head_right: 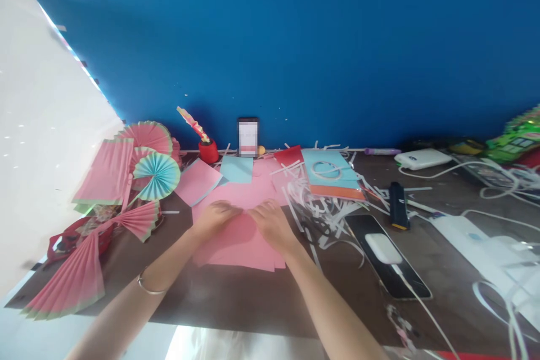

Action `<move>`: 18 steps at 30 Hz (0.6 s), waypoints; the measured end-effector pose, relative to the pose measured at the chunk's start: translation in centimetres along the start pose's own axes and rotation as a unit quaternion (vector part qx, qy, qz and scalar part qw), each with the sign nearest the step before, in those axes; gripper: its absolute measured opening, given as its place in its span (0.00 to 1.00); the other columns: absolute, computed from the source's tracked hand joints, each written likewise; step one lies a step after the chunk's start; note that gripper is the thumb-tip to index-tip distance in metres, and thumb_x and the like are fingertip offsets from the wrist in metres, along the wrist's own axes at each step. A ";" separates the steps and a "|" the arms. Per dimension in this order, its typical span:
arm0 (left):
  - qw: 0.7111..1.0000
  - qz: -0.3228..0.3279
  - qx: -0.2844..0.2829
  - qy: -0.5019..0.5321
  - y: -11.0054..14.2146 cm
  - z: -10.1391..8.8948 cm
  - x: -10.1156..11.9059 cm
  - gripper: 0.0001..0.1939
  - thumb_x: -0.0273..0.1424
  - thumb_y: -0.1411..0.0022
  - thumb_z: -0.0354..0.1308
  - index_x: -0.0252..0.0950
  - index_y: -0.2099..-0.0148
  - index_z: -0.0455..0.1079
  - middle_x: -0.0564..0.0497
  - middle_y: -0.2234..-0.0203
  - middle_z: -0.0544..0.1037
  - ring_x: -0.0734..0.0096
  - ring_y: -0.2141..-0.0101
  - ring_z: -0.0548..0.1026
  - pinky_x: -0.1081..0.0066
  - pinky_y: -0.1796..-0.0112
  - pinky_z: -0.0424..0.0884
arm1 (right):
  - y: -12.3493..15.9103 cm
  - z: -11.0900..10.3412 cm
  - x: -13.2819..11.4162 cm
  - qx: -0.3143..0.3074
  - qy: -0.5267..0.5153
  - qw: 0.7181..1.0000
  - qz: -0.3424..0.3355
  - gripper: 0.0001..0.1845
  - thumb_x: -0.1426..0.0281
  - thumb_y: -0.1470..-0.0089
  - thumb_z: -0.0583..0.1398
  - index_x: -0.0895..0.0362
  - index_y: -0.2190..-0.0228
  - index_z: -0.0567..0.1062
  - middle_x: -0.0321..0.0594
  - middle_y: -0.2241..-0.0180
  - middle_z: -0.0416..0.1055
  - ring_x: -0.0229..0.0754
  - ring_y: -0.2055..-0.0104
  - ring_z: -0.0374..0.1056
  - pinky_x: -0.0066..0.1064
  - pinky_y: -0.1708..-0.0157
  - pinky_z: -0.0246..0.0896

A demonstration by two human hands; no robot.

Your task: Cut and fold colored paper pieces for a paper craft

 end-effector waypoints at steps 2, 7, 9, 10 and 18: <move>1.000 -0.003 0.003 0.003 0.1 0.0 -0.2 0.12 0.25 0.39 0.48 0.37 0.57 0.70 0.50 0.64 0.78 0.71 0.63 0.75 0.65 0.57 0.68 | -0.1 -0.1 0.0 -0.002 0.007 1.000 0.002 0.12 0.78 0.45 0.51 0.58 0.66 0.73 0.40 0.70 0.73 0.41 0.66 0.63 0.36 0.58 0.53; 0.999 -0.023 0.022 0.005 0.6 0.1 -1.1 0.12 0.25 0.40 0.49 0.38 0.57 0.70 0.51 0.64 0.78 0.69 0.63 0.75 0.64 0.56 0.68 | -0.1 -0.1 0.9 -0.013 0.025 0.999 0.030 0.09 0.75 0.46 0.52 0.58 0.69 0.73 0.42 0.71 0.72 0.43 0.65 0.63 0.36 0.61 0.54; 0.999 -0.029 0.020 0.010 0.6 0.2 -1.4 0.12 0.25 0.40 0.49 0.38 0.57 0.71 0.51 0.64 0.78 0.69 0.63 0.75 0.64 0.56 0.68 | -0.1 -0.1 1.3 -0.014 0.031 0.999 0.038 0.08 0.74 0.46 0.53 0.58 0.69 0.73 0.41 0.70 0.71 0.43 0.65 0.63 0.35 0.62 0.54; 0.999 -0.034 0.019 0.015 0.6 0.2 -1.5 0.12 0.26 0.40 0.49 0.38 0.57 0.71 0.51 0.63 0.78 0.69 0.62 0.75 0.64 0.57 0.69 | 0.0 -0.1 1.4 -0.013 0.033 0.999 0.040 0.08 0.74 0.46 0.53 0.58 0.69 0.73 0.41 0.70 0.71 0.42 0.65 0.63 0.35 0.62 0.54; 0.996 -0.066 0.022 0.061 0.7 0.4 -2.2 0.11 0.28 0.39 0.49 0.37 0.58 0.71 0.50 0.63 0.78 0.69 0.61 0.75 0.66 0.58 0.70 | 0.5 0.0 2.5 0.006 0.029 0.998 0.059 0.08 0.74 0.45 0.53 0.58 0.69 0.73 0.41 0.69 0.72 0.42 0.65 0.63 0.35 0.62 0.54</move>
Point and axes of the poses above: each hand's wrist, its own y-axis away from the middle knuckle, its own z-axis out of the palm, x = y × z, the point moved 9 cm from there along -y, towards the middle knuckle
